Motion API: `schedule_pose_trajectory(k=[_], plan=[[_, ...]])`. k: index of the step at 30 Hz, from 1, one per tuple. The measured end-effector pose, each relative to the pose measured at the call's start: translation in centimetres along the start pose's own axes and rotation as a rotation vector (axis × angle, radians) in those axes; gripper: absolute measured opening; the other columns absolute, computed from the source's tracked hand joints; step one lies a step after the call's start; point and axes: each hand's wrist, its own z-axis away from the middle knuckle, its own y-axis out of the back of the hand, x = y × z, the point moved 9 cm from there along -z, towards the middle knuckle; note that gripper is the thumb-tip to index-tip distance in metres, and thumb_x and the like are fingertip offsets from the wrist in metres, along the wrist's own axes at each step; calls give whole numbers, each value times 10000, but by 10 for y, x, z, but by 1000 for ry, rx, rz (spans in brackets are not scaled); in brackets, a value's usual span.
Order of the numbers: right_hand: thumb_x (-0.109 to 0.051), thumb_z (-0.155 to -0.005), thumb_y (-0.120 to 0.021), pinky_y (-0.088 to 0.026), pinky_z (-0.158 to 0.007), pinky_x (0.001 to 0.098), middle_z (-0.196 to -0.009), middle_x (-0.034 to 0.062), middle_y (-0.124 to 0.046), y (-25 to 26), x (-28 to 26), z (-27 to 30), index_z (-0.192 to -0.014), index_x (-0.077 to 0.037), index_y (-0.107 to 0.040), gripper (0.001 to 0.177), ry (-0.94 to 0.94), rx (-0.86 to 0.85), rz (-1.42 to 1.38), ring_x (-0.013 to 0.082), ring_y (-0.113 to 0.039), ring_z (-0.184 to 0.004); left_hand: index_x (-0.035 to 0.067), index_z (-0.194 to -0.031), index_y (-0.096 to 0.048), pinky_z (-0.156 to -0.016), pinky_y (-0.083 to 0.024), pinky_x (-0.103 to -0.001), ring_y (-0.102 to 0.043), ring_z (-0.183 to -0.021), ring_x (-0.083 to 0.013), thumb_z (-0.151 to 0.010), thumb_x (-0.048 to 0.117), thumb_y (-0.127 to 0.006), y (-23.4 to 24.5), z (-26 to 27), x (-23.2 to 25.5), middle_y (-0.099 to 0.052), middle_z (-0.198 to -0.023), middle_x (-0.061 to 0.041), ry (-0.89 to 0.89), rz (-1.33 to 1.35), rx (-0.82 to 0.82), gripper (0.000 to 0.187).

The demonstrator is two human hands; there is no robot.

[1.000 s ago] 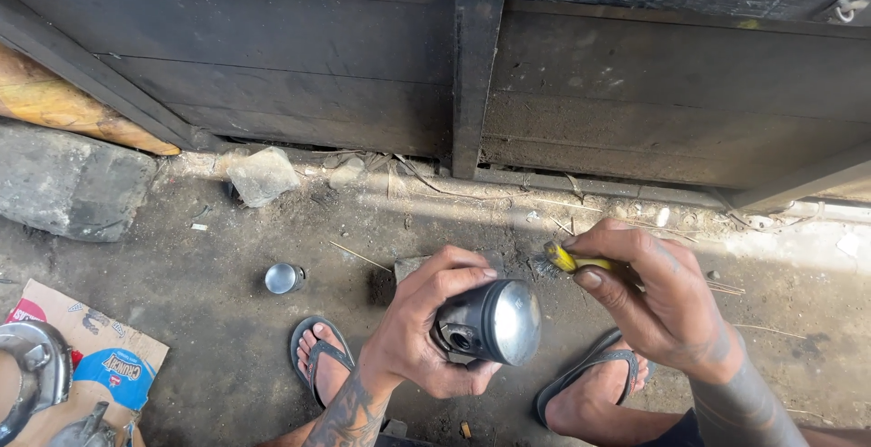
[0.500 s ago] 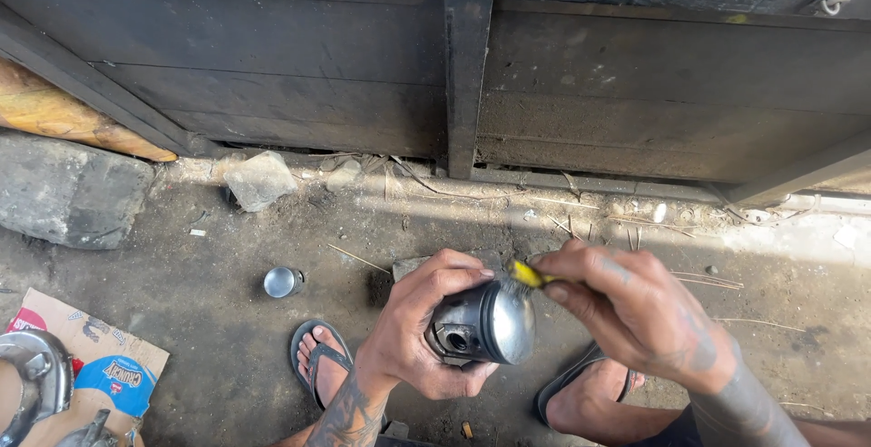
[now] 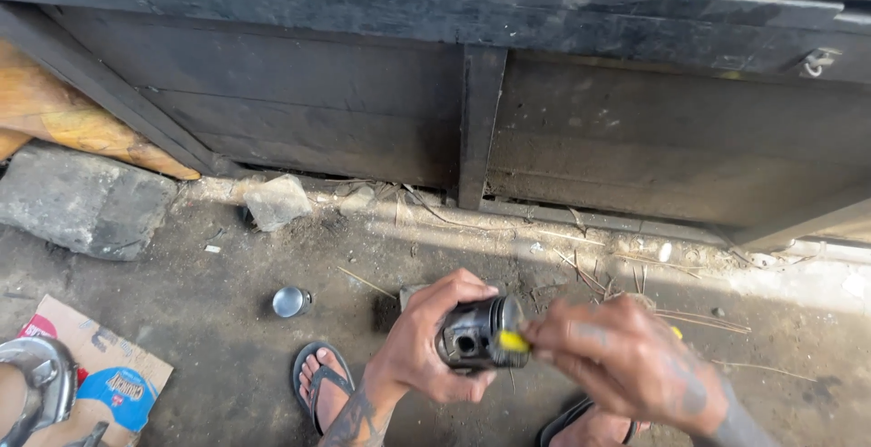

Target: Cleaning carbon buildup from a motorcycle piston using a small wire brush

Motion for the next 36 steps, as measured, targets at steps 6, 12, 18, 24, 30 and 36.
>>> schedule_pose_trajectory(k=[6, 12, 18, 24, 30, 36], plan=[[-91, -828, -699, -463, -352, 285, -706, -25, -721, 0, 11, -4, -1022, -103, -719, 196, -33, 58, 98, 95, -587, -406, 2, -1162, -631, -698, -549, -344, -634, -752, -212, -526, 282, -768, 6, -5, -7, -678, -979, -109, 38, 14, 20, 708], [-40, -823, -689, -515, -393, 260, -803, 32, -779, -9, 15, -3, -944, -64, -717, 127, -26, 17, -74, 98, -628, -467, 18, -1119, -628, -718, -536, -337, -615, -771, -195, -545, 315, -750, 8, -2, -14, -671, -963, -88, 46, 64, 55, 658], [-37, -843, -676, -538, -388, 238, -795, 27, -758, -11, 25, -4, -910, -78, -693, 80, 16, 58, -30, 95, -628, -477, 56, -1094, -617, -625, -575, -311, -612, -685, -161, -587, 329, -762, 6, 1, -40, -655, -909, -47, 49, 162, 40, 594], [-35, -848, -713, -442, -486, 327, -772, 42, -751, 30, 82, -4, -1001, -27, -703, 153, -307, 254, 206, 183, -573, -489, 93, -1244, -504, -843, -637, -422, -648, -957, -267, -635, 184, -772, 24, -1, -62, -601, -1132, -115, 4, 550, 116, 671], [-112, -964, -655, -490, -840, 395, -864, 20, -697, 23, 56, -11, -1070, -140, -718, 126, -112, 277, 159, 278, -666, -760, -69, -1158, -510, -837, -506, -396, -631, -1008, -294, -529, 197, -918, 24, 9, -83, -620, -1071, -257, -2, 822, 192, 796], [-149, -952, -647, -369, -870, 409, -841, 2, -699, 12, 46, -13, -1077, -144, -732, 151, -80, 268, -37, 204, -594, -790, 3, -1349, -414, -952, -523, -466, -608, -1138, -330, -650, 209, -784, 0, 15, -92, -552, -1229, -232, 93, 1126, 225, 817]])
